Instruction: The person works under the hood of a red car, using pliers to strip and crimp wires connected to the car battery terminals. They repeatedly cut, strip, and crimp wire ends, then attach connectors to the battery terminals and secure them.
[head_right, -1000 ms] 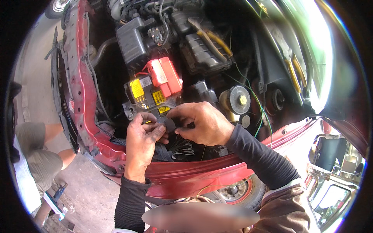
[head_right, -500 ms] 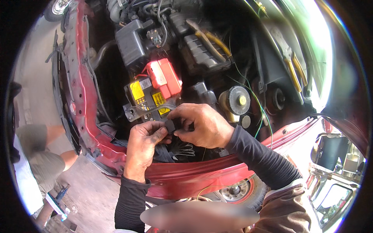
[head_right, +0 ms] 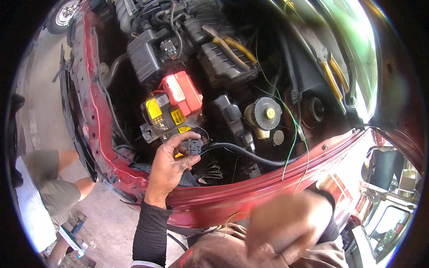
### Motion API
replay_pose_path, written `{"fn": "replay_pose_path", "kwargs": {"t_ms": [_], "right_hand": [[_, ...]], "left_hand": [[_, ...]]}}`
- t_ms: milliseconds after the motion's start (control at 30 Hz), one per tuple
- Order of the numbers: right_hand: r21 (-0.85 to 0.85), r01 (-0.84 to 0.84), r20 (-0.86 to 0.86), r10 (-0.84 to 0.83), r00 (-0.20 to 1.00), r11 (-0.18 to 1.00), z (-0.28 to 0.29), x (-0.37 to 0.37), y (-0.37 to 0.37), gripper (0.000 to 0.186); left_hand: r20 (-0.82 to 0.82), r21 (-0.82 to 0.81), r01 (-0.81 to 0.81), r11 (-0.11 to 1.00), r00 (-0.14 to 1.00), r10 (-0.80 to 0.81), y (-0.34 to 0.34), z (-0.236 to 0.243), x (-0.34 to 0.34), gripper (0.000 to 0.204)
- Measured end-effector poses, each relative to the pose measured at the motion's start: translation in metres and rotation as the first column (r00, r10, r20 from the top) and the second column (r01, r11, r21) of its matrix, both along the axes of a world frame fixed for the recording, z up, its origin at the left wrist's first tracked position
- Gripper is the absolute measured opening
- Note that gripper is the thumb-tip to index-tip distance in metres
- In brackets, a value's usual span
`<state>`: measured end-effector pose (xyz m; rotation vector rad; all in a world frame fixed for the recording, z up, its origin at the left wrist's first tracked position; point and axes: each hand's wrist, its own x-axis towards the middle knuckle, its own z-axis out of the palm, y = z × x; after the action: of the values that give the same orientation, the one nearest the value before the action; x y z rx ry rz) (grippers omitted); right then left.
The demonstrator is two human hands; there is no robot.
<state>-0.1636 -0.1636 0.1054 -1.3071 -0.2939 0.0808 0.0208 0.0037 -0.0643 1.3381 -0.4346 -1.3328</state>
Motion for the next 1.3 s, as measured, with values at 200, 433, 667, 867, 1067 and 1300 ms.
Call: {"fn": "replay_pose_path", "kwargs": {"t_ms": [200,433,667,867,1067,1300], "right_hand": [[0.239,-0.171,0.321,0.088,0.943,0.956,0.010,-0.014,0.083,0.030],[-0.231,0.823,0.070,-0.835,0.546,0.519,0.062,-0.031,0.066,0.020],[0.242,0.956,-0.007,-0.985,-0.170,-0.167,0.041,-0.086,0.103,0.023],[0.233,0.964,-0.032,-0.992,-0.125,-0.129,0.027,-0.084,0.097,0.023],[0.242,0.957,-0.065,-0.987,-0.148,-0.160,0.023,-0.086,0.106,0.023],[0.315,0.933,-0.206,-0.947,0.248,0.175,0.030,-0.069,0.091,0.025]], "left_hand": [[-0.032,0.000,-0.001,1.000,0.999,0.001,-0.001,0.002,0.001,0.053],[-0.101,0.016,-0.026,1.000,0.994,0.027,0.002,0.001,0.000,0.051],[0.038,0.040,-0.045,0.998,0.998,0.044,-0.002,0.000,-0.004,0.053],[0.007,0.029,-0.014,0.999,1.000,0.014,0.001,-0.004,0.000,0.052],[0.038,0.027,-0.028,0.999,0.999,0.027,-0.001,0.000,-0.003,0.051],[-0.007,0.055,-0.022,0.998,1.000,0.023,0.002,0.001,-0.001,0.056]]}}
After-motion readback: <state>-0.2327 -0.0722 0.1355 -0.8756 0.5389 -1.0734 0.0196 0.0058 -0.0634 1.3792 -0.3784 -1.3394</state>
